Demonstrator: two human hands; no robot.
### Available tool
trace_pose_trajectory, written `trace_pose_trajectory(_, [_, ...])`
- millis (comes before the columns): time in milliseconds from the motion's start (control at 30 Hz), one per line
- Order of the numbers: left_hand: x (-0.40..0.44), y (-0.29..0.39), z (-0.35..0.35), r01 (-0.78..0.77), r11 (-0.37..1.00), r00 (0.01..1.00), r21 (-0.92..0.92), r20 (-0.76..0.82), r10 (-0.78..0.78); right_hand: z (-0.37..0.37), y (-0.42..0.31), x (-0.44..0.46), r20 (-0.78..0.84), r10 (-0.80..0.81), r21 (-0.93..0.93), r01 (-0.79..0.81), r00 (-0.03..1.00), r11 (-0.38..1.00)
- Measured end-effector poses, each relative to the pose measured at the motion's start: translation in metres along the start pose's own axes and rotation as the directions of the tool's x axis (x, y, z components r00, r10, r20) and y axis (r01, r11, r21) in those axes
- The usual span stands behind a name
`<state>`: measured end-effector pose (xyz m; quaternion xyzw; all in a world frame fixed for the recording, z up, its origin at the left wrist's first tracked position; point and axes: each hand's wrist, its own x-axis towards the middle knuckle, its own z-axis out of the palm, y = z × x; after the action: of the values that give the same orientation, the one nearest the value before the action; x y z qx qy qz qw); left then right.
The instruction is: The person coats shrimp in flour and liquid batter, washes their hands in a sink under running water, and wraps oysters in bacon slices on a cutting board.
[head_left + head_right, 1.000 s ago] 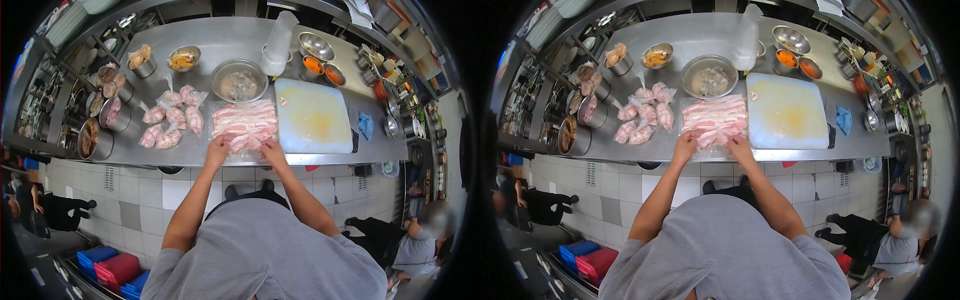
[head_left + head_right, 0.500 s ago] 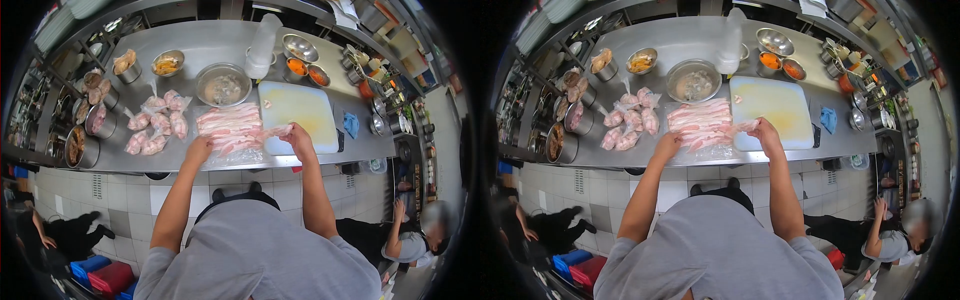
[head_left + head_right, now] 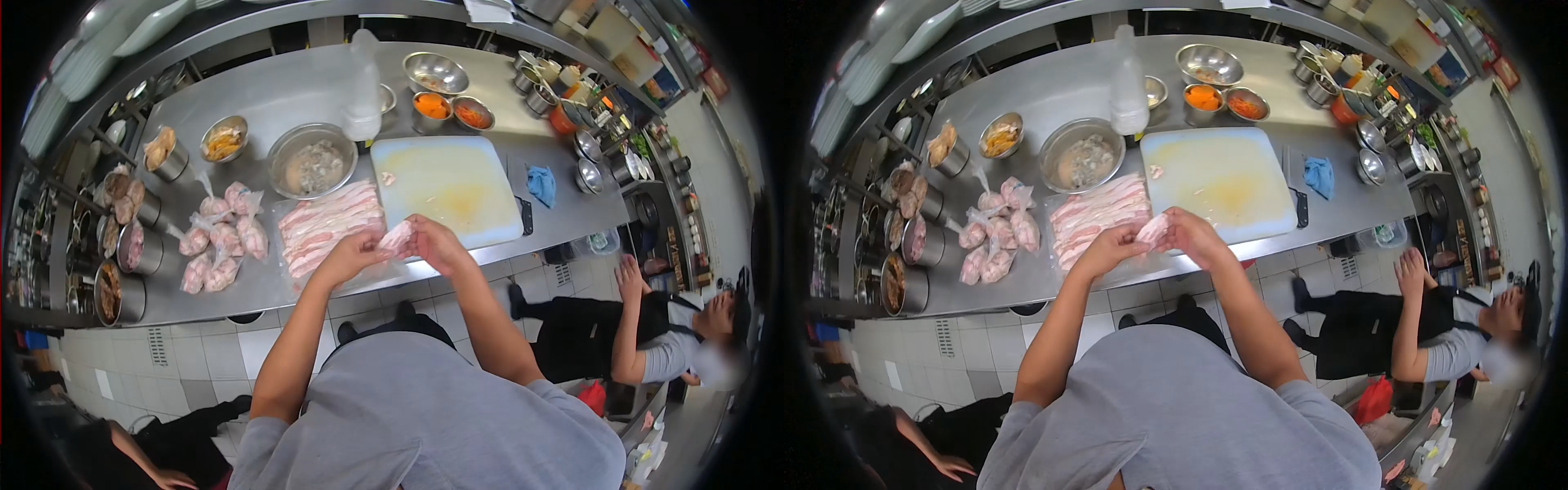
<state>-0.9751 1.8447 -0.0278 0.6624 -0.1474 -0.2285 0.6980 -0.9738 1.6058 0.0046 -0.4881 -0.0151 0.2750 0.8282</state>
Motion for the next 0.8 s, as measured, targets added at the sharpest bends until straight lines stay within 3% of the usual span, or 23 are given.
trace_pose_trajectory(33, [0.002, 0.0, 0.005, 0.133, 0.991, 0.99, 0.001, 0.045, -0.133, -0.003, 0.003, -0.002, -0.009, -0.009, 0.006, 0.009, 1.0, 1.0])
trace_pose_trajectory(100, [0.003, -0.005, 0.018, 0.167, 0.986, 0.986, 0.011, 0.02, -0.167, -0.013, 0.012, -0.006, -0.114, 0.061, -0.125, -0.076, 0.992, 0.989])
trace_pose_trajectory(167, [0.007, -0.011, 0.027, 0.275, 0.962, 0.961, -0.005, 0.022, -0.274, -0.024, 0.021, -0.012, -0.148, 0.057, -0.112, -0.074, 0.987, 0.991])
trace_pose_trajectory(233, [0.015, -0.017, 0.039, 0.267, 0.964, 0.964, -0.012, 0.0, -0.267, -0.031, 0.02, -0.019, -0.253, -0.035, -0.285, -0.04, 0.967, 0.958])
trace_pose_trajectory(533, [0.066, -0.025, 0.093, 0.273, 0.954, 0.962, -0.126, 0.008, -0.275, -0.11, -0.018, -0.014, -0.323, -0.257, -0.418, 0.106, 0.911, 0.902])
trace_pose_trajectory(600, [0.078, -0.033, 0.1, 0.236, 0.97, 0.968, -0.053, -0.07, -0.239, -0.126, -0.027, -0.007, -0.307, -0.283, -0.446, 0.126, 0.909, 0.886])
trace_pose_trajectory(700, [0.097, -0.045, 0.108, 0.231, 0.96, 0.964, -0.162, -0.1, -0.248, -0.147, -0.04, 0.008, -0.297, -0.305, -0.462, 0.144, 0.905, 0.875])
trace_pose_trajectory(800, [0.112, -0.045, 0.117, 0.245, 0.959, 0.952, -0.146, -0.152, -0.266, -0.163, -0.054, 0.021, -0.31, -0.324, -0.484, 0.145, 0.894, 0.863])
